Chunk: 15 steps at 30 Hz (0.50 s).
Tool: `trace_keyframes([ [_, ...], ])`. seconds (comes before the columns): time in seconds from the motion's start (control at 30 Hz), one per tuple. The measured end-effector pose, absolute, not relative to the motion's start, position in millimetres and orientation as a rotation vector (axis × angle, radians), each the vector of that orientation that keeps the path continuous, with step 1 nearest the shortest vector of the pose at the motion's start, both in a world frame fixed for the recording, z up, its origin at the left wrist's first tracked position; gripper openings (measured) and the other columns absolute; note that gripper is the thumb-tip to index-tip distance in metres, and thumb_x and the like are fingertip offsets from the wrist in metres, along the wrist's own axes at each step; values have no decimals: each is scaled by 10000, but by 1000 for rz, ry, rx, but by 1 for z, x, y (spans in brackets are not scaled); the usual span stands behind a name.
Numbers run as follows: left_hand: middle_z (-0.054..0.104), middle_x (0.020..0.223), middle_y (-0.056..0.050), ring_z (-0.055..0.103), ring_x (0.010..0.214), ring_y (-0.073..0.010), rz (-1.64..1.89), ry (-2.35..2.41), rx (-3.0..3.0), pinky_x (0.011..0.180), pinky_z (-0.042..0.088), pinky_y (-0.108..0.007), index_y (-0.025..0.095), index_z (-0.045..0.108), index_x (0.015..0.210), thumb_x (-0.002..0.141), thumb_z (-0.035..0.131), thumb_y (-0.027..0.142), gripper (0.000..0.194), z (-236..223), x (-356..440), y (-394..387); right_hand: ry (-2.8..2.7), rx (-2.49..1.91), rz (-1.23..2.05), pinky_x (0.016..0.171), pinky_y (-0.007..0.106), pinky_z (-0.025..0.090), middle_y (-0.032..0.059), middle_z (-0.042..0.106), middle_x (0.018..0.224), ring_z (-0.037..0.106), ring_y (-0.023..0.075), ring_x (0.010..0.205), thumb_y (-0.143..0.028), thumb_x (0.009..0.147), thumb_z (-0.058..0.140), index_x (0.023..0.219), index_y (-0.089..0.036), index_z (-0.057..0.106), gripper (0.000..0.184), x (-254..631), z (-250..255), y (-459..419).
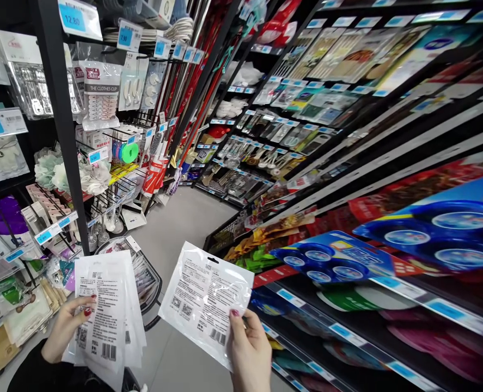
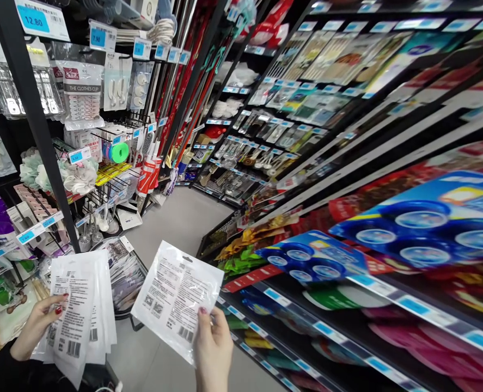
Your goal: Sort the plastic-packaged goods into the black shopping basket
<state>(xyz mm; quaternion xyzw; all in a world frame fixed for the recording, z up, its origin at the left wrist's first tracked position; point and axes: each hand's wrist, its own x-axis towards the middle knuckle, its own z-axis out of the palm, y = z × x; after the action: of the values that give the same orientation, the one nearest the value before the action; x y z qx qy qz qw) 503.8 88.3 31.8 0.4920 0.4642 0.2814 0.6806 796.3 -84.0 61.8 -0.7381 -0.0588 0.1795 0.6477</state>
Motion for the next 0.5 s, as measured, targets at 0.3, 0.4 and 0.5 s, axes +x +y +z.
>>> trace_keyframes([
  [0.3,590,1232,-55,423,1225,-301,881,916,755,989,372,-354,301,330,1358,423,805,296,1049,27,518,82,-266,-1697,387,590,274,452,41,618,721,573,189,648,-553,666,586,834,-169,537,422,790,47,-87],
  [0.4,728,863,-66,573,1040,-352,681,986,600,907,446,-410,188,658,1004,385,782,200,632,12,509,86,-404,-1692,441,611,268,445,51,611,745,560,189,683,-535,719,549,838,-161,548,392,771,40,-71],
  [0.5,705,605,-39,637,879,-365,550,1004,504,841,487,-445,186,689,633,354,775,191,292,0,501,88,-527,-1613,577,605,255,435,38,589,719,528,165,646,-514,768,506,804,-164,547,354,737,35,-48],
])
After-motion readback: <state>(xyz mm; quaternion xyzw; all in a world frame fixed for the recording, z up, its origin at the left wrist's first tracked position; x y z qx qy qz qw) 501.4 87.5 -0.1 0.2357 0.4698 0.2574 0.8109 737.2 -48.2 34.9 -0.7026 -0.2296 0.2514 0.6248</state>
